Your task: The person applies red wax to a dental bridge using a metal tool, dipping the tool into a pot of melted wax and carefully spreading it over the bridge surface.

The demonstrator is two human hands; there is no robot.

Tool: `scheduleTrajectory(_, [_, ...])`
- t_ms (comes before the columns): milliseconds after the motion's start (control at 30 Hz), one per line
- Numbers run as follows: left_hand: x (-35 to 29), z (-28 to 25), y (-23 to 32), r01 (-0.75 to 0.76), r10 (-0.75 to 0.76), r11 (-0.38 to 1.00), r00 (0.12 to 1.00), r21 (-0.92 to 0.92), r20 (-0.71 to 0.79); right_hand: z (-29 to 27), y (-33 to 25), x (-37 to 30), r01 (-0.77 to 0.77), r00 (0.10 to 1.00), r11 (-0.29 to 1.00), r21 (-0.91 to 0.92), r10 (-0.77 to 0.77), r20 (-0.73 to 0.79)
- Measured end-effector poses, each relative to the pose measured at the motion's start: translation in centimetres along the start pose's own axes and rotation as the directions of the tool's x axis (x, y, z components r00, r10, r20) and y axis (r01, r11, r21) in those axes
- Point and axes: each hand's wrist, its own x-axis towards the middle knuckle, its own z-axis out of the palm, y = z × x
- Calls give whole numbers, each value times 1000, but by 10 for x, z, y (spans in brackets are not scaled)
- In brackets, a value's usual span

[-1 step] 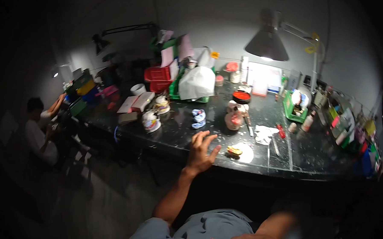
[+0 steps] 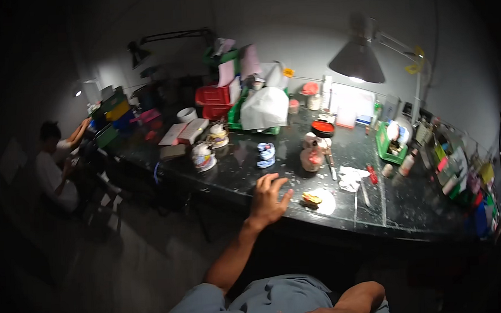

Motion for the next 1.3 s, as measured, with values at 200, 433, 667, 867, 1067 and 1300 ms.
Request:
scheduleTrajectory(200, [-16,4,5,66,-75,990,995,128,68,-3,29,16,46,994,998,-38,-42,98])
scheduleTrajectory(433, [-11,-9,-12,27,-32,994,998,110,46,-7,26,34,97,995,974,-206,-88,54])
scheduleTrajectory(667, [-7,-6,-11,29,-29,999,999,-12,22,-5,12,34,176,983,958,-228,-157,98])
scheduleTrajectory(867, [-9,-3,-8,-15,15,1000,1000,1,9,5,-11,28,115,990,970,-214,-93,109])
scheduleTrajectory(1067, [-11,-10,-8,-33,33,999,999,-25,1,13,-34,28,20,959,944,-331,75,274])
scheduleTrajectory(1300, [-20,-10,-17,-41,41,998,999,-42,-6,7,-41,9,86,841,818,-569,247,482])
